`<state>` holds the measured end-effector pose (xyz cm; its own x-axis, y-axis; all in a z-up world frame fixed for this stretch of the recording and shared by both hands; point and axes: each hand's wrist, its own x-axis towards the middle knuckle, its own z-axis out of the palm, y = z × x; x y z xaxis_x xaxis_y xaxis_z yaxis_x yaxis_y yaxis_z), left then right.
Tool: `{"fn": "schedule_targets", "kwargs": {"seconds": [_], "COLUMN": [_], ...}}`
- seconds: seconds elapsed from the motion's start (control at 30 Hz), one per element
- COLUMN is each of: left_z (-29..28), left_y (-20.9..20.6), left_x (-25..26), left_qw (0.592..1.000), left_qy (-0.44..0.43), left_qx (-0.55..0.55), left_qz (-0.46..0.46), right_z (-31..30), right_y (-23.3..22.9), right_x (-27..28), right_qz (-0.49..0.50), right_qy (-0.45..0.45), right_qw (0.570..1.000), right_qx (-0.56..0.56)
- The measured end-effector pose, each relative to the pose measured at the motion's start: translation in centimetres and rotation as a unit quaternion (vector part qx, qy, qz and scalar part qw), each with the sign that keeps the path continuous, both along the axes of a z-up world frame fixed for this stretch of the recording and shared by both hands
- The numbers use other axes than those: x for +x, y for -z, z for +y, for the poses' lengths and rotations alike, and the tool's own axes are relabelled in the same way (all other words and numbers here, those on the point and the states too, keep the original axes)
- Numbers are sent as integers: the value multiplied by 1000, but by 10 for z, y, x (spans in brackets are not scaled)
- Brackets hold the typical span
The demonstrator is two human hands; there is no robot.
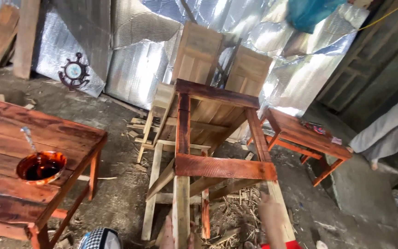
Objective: Applying wood stain to a wooden frame using a brush and a bowl of stain in a workshop environment.
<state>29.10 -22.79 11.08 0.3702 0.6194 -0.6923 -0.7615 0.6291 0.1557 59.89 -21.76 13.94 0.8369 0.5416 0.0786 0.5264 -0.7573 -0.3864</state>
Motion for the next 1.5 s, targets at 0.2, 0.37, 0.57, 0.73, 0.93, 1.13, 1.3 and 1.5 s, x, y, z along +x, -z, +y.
{"fn": "schedule_targets", "kwargs": {"seconds": [0.2,0.37,0.57,0.73,0.93,1.13,1.3,1.5], "left_z": [22,17,8,5,25,18,17,9], "left_y": [53,73,62,48,87,49,62,36], "left_x": [6,0,-3,-15,-2,-15,-12,-17], "left_qw": [997,984,979,980,980,980,981,986], "left_qy": [73,149,142,129,166,173,165,108], "left_qx": [-21,94,147,146,89,-57,69,-102], "left_qz": [-1,-21,1,25,-67,-78,-73,-69], "right_z": [-13,-27,6,-16,-42,-49,-27,20], "right_y": [42,28,48,71,124,82,102,105], "right_x": [-60,-53,-18,-126,-107,-103,-110,-80], "right_qz": [-55,-41,19,28,-220,-77,-184,-234], "right_qy": [-34,-76,92,-235,-336,-248,-335,-336], "right_qw": [998,995,996,969,916,959,908,895], "right_qx": [-21,-40,-3,73,28,112,173,177]}}
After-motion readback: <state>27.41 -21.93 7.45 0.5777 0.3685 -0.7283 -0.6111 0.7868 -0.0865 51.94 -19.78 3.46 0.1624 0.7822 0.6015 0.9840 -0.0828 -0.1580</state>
